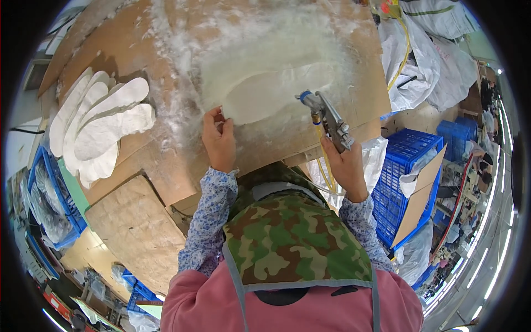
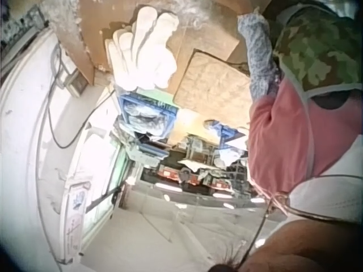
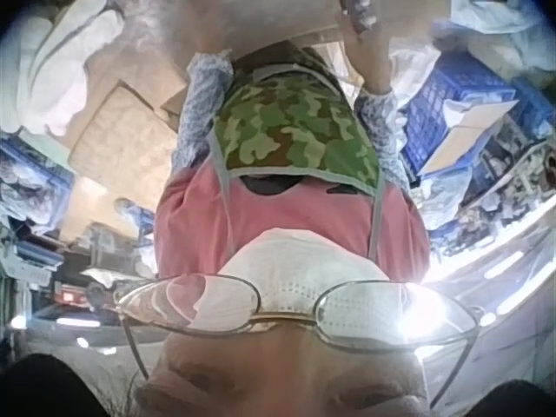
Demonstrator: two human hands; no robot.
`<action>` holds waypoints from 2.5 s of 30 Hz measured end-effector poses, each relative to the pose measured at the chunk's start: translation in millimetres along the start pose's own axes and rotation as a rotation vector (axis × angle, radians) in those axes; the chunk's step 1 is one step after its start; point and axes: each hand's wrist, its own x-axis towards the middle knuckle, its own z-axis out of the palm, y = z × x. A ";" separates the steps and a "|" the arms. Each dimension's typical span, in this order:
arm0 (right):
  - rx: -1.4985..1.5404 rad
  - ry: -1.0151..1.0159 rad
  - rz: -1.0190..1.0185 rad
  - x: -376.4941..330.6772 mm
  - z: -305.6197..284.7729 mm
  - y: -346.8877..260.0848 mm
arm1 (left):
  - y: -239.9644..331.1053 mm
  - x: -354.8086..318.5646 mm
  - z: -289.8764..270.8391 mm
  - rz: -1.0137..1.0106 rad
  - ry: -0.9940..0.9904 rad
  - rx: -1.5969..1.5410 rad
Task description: Applying adhesive to shoe insoles using a spray gun and stacking them on a workbench.
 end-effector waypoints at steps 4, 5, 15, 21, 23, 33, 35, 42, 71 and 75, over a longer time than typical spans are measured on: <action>0.000 -0.099 -0.042 -6.6 18.2 -20.9 | -0.1 0.5 -0.4 0.035 0.015 0.020; 0.000 -0.108 -0.042 -8.4 21.8 -27.8 | -0.6 1.1 -0.8 0.062 0.021 0.040; 0.119 -0.214 -0.148 -25.6 45.6 -31.6 | -7.1 1.4 -0.8 0.001 0.001 -0.049; 0.064 -0.189 -0.038 -19.5 32.5 -30.5 | -14.7 4.1 0.7 0.065 0.038 -0.030; 0.049 -0.190 -0.041 -20.9 33.4 -31.3 | -19.0 5.0 0.8 0.062 0.034 -0.045; 0.043 -0.291 -0.086 -23.6 37.9 -39.8 | -20.6 6.2 0.0 0.072 0.025 0.000; 0.050 -0.271 -0.053 -21.0 34.6 -34.7 | -18.2 6.3 -1.1 0.044 0.008 0.012; 0.051 -0.183 -0.018 -14.9 22.4 -24.8 | -18.2 6.0 -0.9 0.030 0.010 -0.044; 0.202 -0.335 -0.130 -9.2 -58.5 14.9 | 102.8 -170.5 -137.1 0.195 0.453 -0.808; 0.086 -0.453 -0.150 -33.5 -17.5 -6.4 | 52.3 -263.3 -220.3 0.217 0.732 -0.834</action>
